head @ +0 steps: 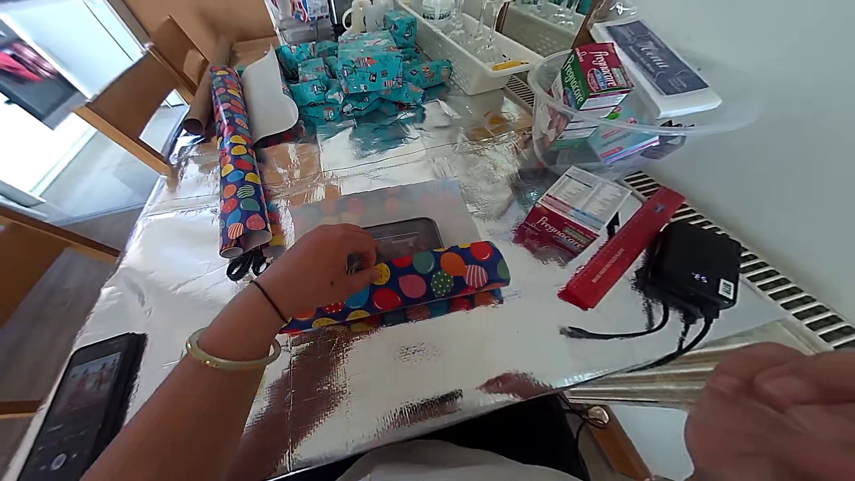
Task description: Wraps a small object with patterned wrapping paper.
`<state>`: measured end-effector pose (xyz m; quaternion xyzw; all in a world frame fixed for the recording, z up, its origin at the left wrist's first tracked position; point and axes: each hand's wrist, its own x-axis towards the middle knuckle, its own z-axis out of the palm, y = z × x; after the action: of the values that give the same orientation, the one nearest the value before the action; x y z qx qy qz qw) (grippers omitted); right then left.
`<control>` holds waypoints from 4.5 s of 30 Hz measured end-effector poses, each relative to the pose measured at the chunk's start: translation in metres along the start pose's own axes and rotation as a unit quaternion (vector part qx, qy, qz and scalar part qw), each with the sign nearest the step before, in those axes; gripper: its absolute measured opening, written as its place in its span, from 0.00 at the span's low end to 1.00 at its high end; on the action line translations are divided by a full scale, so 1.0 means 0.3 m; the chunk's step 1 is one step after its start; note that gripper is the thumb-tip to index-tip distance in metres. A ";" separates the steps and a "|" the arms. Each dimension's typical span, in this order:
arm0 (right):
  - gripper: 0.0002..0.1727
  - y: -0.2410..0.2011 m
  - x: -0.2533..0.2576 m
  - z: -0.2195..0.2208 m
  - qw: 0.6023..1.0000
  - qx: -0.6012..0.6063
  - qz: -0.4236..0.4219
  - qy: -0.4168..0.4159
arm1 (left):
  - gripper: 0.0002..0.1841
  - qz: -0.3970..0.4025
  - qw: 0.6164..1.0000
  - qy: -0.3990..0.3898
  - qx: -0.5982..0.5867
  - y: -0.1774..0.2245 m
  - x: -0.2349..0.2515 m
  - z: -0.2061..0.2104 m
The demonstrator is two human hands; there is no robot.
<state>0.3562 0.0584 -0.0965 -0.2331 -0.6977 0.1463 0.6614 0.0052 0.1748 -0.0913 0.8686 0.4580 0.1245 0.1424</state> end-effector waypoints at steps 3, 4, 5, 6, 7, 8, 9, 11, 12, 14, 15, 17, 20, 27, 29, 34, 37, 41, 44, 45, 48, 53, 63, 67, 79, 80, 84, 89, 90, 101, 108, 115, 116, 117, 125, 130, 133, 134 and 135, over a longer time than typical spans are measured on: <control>0.21 0.032 -0.006 0.014 1.000 0.004 -0.004 -0.003 | 0.06 0.007 1.000 0.008 0.004 -0.042 0.011 0.016; 0.24 0.046 -0.007 0.022 1.000 0.005 -0.003 -0.002 | 0.06 0.011 1.000 0.014 0.010 -0.048 0.013 0.020; 0.25 0.061 -0.008 0.033 1.000 0.009 0.005 0.002 | 0.06 0.013 1.000 0.023 0.016 -0.049 0.016 0.022; 0.26 0.074 -0.006 0.049 1.000 0.022 0.022 0.002 | 0.05 0.010 0.999 0.030 0.021 -0.046 0.019 0.023; 0.28 0.083 -0.001 0.068 0.998 0.045 0.046 -0.003 | 0.05 0.003 0.999 0.033 0.024 -0.040 0.021 0.023; 0.29 0.091 0.005 0.088 0.994 0.074 0.076 -0.011 | 0.05 0.000 0.999 0.037 0.028 -0.038 0.022 0.025; 0.29 0.098 0.013 0.108 0.988 0.107 0.113 -0.026 | 0.05 0.001 0.999 0.040 0.031 -0.037 0.024 0.028; 0.28 0.122 0.029 0.148 0.966 0.178 0.175 -0.065 | 0.05 0.007 0.998 0.044 0.036 -0.039 0.026 0.033; 0.27 0.138 0.037 0.173 0.952 0.214 0.203 -0.082 | 0.05 0.013 0.998 0.050 0.039 -0.043 0.026 0.038; 0.26 0.168 0.051 0.232 0.909 0.297 0.271 -0.105 | 0.06 0.026 0.997 0.064 0.042 -0.052 0.026 0.045; 0.25 0.181 0.059 0.263 0.884 0.333 0.306 -0.119 | 0.06 0.028 0.996 0.068 0.046 -0.055 0.026 0.047; 0.24 0.210 0.075 0.331 0.833 0.389 0.370 -0.137 | 0.06 0.014 0.997 0.058 0.048 -0.050 0.025 0.042; 0.24 0.263 0.112 0.429 0.774 0.410 0.466 -0.129 | 0.06 0.000 0.998 0.043 0.039 -0.038 0.028 0.033; 0.19 0.379 0.150 0.503 0.720 0.368 0.586 -0.046 | 0.08 -0.001 0.992 0.114 0.050 -0.033 0.018 0.063; 0.18 0.377 0.148 0.502 0.718 0.360 0.594 -0.035 | 0.04 0.035 0.983 0.157 0.087 -0.031 0.011 0.084; 0.18 0.373 0.153 0.506 0.720 0.351 0.597 -0.037 | 0.07 -0.005 0.992 0.086 0.091 -0.002 -0.023 0.070; 0.18 0.372 0.155 0.506 0.714 0.355 0.603 -0.027 | 0.10 0.013 0.993 0.067 0.097 -0.021 -0.043 0.065; 0.17 0.369 0.160 0.511 0.703 0.360 0.613 0.009 | 0.14 0.030 0.993 0.061 0.095 -0.053 -0.073 0.078; 0.16 0.371 0.164 0.507 0.698 0.365 0.615 0.037 | 0.15 0.025 0.993 0.076 0.087 -0.062 -0.082 0.091; 0.15 0.372 0.165 0.504 0.697 0.368 0.614 0.043 | 0.15 0.019 0.993 0.077 0.083 -0.058 -0.082 0.091; 0.14 0.374 0.166 0.502 0.703 0.365 0.607 0.055 | 0.14 0.000 0.995 0.071 0.077 -0.045 -0.078 0.085; 0.21 0.349 0.160 0.527 0.752 0.323 0.573 0.056 | 0.16 -0.044 0.995 0.057 0.066 -0.023 -0.071 0.075; 0.33 0.329 0.176 0.548 0.786 0.246 0.567 0.021 | 0.40 -0.095 0.994 0.060 0.016 0.007 -0.061 0.062; 0.34 0.320 0.178 0.556 0.800 0.226 0.556 -0.014 | 0.44 -0.088 0.994 0.070 0.014 0.001 -0.061 0.067; 0.40 0.339 0.140 0.569 0.879 0.068 0.472 -0.030 | 0.58 -0.081 0.993 0.080 0.005 0.009 -0.060 0.064; 0.39 0.338 0.136 0.569 0.882 0.061 0.466 -0.026 | 0.59 -0.086 0.993 0.079 0.005 0.013 -0.059 0.062; 0.36 0.330 0.136 0.569 0.885 0.089 0.456 0.001 | 0.61 -0.112 0.992 0.064 0.000 0.028 -0.057 0.052; 0.34 0.322 0.146 0.566 0.872 0.148 0.466 0.036 | 0.63 -0.139 0.989 0.041 -0.007 0.040 -0.049 0.039; 0.34 0.325 0.145 0.565 0.872 0.149 0.466 0.035 | 0.63 -0.144 0.989 0.032 -0.006 0.044 -0.046 0.033; 0.24 0.344 0.170 0.549 0.822 0.146 0.550 0.013 | 0.09 -0.012 0.984 0.163 0.064 -0.009 -0.089 0.101; 0.21 0.358 0.187 0.524 0.776 0.226 0.583 0.083 | 0.14 0.028 0.995 0.088 0.047 -0.023 -0.086 0.116; 0.20 0.271 0.235 0.446 0.782 0.293 0.532 0.141 | 0.13 0.015 0.999 0.025 0.028 -0.039 -0.057 0.057; 0.19 0.255 0.235 0.444 0.788 0.300 0.524 0.123 | 0.13 0.011 0.999 0.012 0.028 -0.034 -0.051 0.047; 0.19 0.244 0.231 0.445 0.796 0.301 0.517 0.095 | 0.13 0.007 1.000 -0.001 0.027 -0.029 -0.045 0.036; 0.27 0.296 0.247 0.481 0.855 0.137 0.459 -0.199 | 0.20 -0.009 0.999 -0.043 0.014 -0.015 -0.041 -0.001; 0.32 0.385 0.288 0.482 0.829 0.075 0.465 -0.300 | 0.21 -0.029 0.996 -0.077 0.016 -0.016 -0.030 -0.009; 0.34 0.435 0.294 0.494 0.826 0.037 0.457 -0.327 | 0.21 -0.031 0.996 -0.079 0.021 -0.013 -0.027 -0.010; 0.35 0.451 0.296 0.496 0.827 0.024 0.446 -0.341 | 0.20 -0.033 0.996 -0.082 0.022 -0.012 -0.027 -0.010; 0.35 0.464 0.300 0.497 0.828 0.010 0.432 -0.356 | 0.21 -0.034 0.996 -0.081 0.022 -0.011 -0.028 -0.008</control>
<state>0.2254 0.2386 -0.1032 -0.4359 -0.7114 0.4972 0.2383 -0.0026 0.1699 -0.0908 0.8624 0.4773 0.0389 0.1640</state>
